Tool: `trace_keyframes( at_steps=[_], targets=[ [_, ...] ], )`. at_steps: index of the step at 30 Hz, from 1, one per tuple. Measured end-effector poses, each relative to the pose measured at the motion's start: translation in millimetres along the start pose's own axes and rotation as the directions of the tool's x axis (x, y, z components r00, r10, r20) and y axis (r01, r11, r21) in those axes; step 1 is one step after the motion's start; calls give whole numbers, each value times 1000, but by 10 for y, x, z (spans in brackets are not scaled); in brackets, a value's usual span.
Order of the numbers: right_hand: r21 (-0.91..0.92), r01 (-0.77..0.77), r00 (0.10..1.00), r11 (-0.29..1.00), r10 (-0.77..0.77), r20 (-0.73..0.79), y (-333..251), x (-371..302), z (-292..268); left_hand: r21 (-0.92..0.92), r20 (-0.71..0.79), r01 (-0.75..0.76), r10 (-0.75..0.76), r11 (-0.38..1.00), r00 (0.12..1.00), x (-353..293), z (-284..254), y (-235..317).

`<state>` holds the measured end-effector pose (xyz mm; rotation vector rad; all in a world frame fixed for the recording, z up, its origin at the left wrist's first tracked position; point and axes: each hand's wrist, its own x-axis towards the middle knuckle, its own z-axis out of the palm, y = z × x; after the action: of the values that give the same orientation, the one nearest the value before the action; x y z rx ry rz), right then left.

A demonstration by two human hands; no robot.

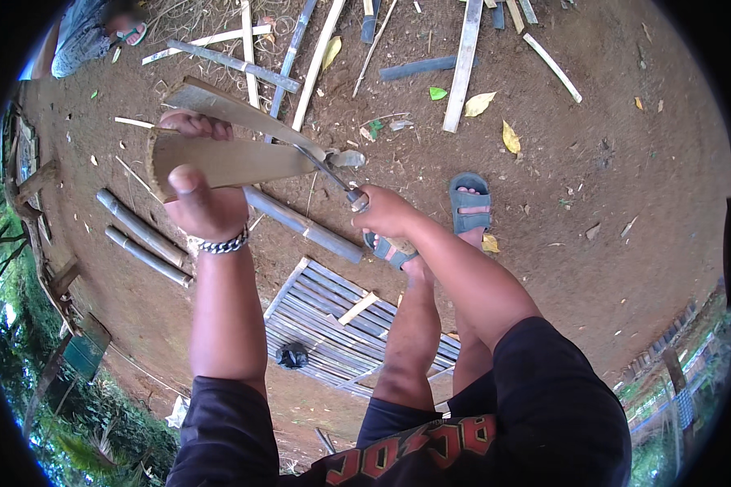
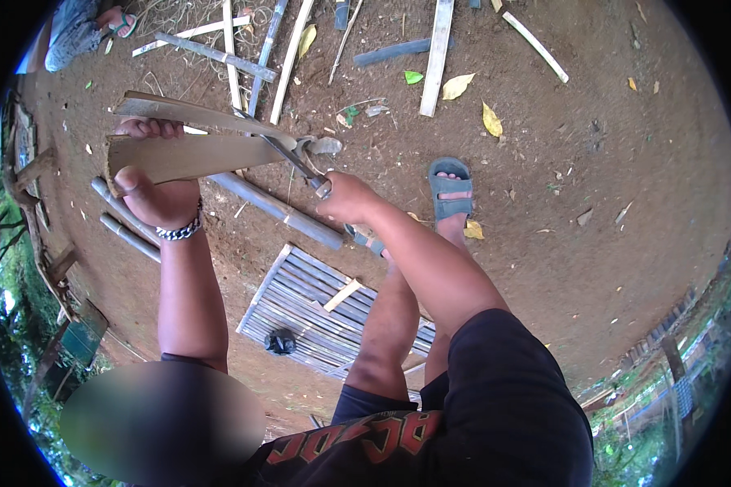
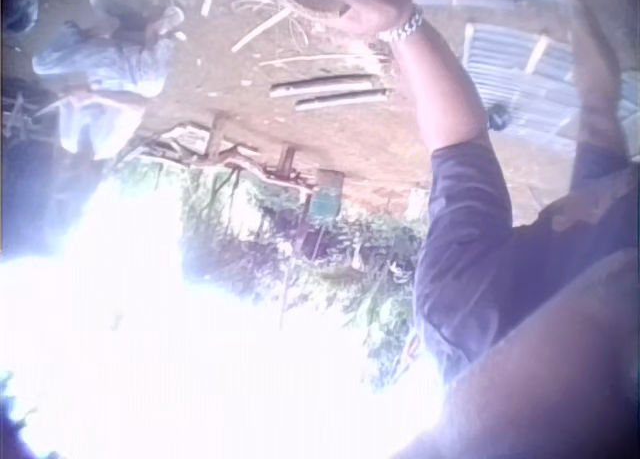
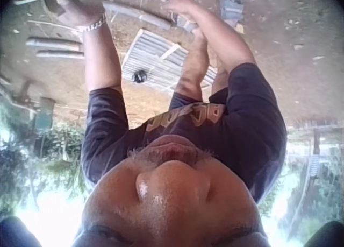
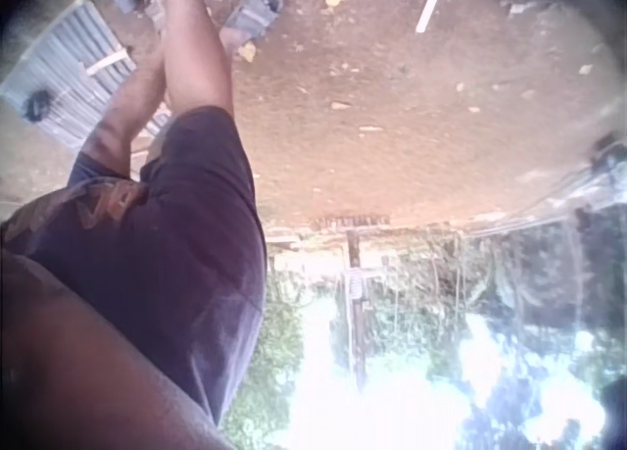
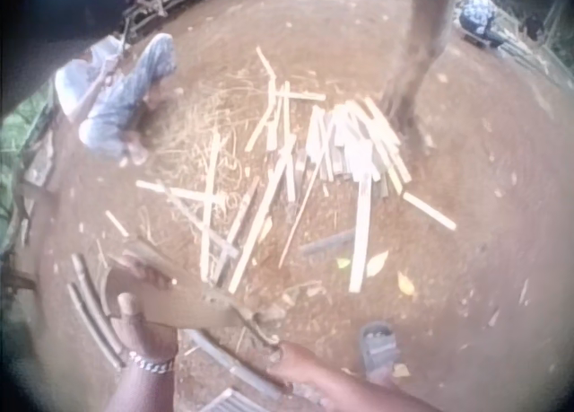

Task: The person uses a machete to split bamboo poles into thin strips. They repeatedly position a bamboo pole on a wooden block and strike it with the machete to separate it into smaller pieces, which accumulate on the ground.

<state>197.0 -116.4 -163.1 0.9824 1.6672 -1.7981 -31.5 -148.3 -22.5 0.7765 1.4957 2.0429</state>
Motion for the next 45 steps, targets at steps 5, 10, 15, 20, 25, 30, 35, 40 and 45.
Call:
trace_keyframes(
  at_steps=[5,10,15,20,25,30,35,40,45],
  targets=[
    [-79,-72,994,994,65,-85,-91,51,154,126,-186,-104,126,987,974,-27,129,-102],
    [-33,-109,988,994,104,-115,-205,136,410,243,-447,-102,205,965,871,51,-7,-107],
    [-60,-52,995,997,47,-86,-155,179,333,236,-368,-117,200,965,908,59,-228,-81],
    [-194,-47,995,980,29,-94,-90,214,191,170,-352,-108,162,980,922,22,-163,-75],
    [-464,-22,955,886,-118,-271,-150,215,-264,216,-272,-99,158,971,949,-12,-181,-68],
    [-620,32,981,784,-143,-130,-304,265,-534,207,-268,-151,205,967,941,-180,-278,45],
    [-629,82,992,773,-122,-21,-287,497,-428,205,-283,-191,245,960,927,-811,-786,442],
    [-278,49,994,959,-20,105,-363,586,-166,318,-328,-161,268,934,906,-1107,-830,630],
    [-220,163,981,962,-135,138,-689,137,74,428,-276,-162,300,889,913,-1196,-912,813]
  ],
)
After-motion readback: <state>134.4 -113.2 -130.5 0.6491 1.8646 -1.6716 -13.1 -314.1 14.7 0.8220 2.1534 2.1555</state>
